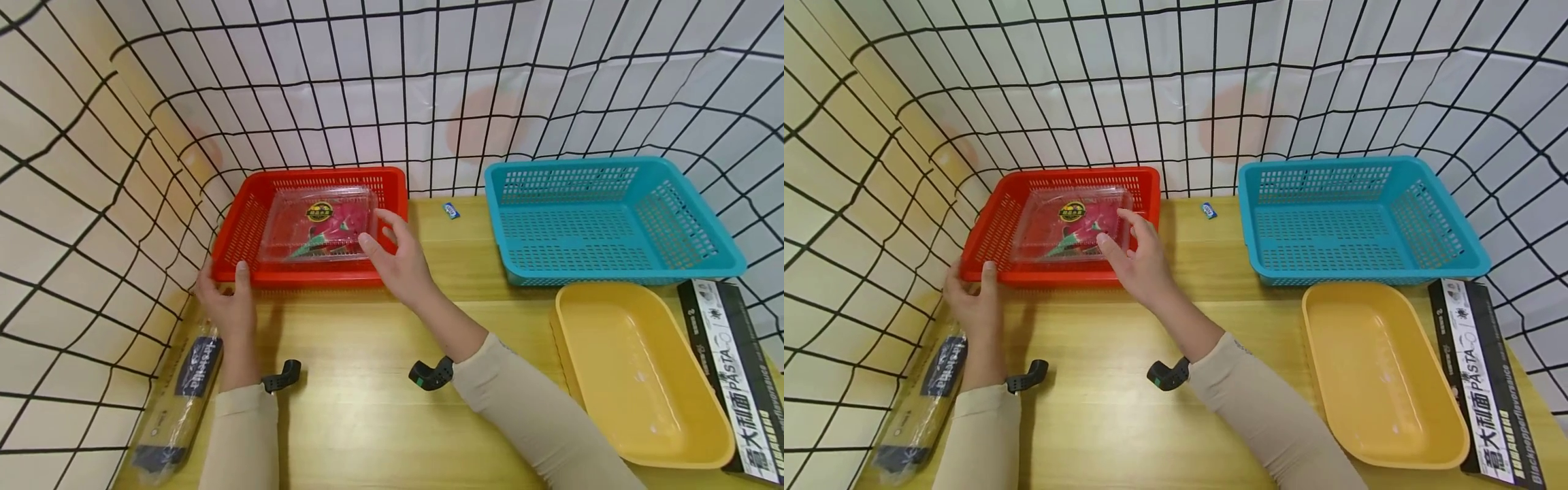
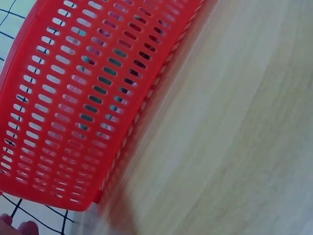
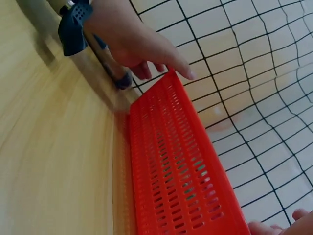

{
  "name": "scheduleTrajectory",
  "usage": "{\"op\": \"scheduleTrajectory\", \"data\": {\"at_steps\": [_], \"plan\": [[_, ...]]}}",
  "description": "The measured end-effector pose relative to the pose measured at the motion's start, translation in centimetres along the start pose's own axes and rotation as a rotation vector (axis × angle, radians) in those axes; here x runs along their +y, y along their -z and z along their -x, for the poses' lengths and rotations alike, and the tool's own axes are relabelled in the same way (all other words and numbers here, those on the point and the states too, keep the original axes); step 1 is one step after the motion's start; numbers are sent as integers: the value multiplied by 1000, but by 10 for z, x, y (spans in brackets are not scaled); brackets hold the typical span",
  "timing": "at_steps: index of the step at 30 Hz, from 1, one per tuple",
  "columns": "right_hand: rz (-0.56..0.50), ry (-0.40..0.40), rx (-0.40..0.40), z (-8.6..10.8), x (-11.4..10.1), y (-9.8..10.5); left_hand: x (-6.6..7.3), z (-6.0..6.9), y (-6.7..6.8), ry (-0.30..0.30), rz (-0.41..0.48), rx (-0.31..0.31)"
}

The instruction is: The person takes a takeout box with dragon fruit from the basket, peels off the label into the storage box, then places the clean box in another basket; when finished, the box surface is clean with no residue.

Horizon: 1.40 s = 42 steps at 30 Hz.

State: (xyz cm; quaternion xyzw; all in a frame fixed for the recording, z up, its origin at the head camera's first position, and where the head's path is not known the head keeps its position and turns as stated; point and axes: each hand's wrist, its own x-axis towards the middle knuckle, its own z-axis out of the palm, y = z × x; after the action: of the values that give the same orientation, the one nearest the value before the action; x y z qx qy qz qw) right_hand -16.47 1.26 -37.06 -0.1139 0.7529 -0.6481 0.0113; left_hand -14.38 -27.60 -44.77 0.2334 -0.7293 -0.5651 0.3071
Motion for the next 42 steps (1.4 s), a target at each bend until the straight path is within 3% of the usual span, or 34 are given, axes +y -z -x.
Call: {"op": "scheduleTrajectory", "data": {"at_steps": [7, 16, 22, 31, 42], "plan": [[30, -26, 32, -22, 3, -11, -4, -2, -4, 98, 96, -82], [43, -95, 15, -49, 8, -27, -7, -3, -6, 94, 205, -63], [71, -165, 45, -68, 13, -33, -10, -4, -6, 71, 214, -43], [79, -256, 42, -88, 22, -35, -9, -3, -3, 86, 189, -65], [-16, -389, 53, -103, 31, -39, -9, -7, -8, 77, 205, -73]]}}
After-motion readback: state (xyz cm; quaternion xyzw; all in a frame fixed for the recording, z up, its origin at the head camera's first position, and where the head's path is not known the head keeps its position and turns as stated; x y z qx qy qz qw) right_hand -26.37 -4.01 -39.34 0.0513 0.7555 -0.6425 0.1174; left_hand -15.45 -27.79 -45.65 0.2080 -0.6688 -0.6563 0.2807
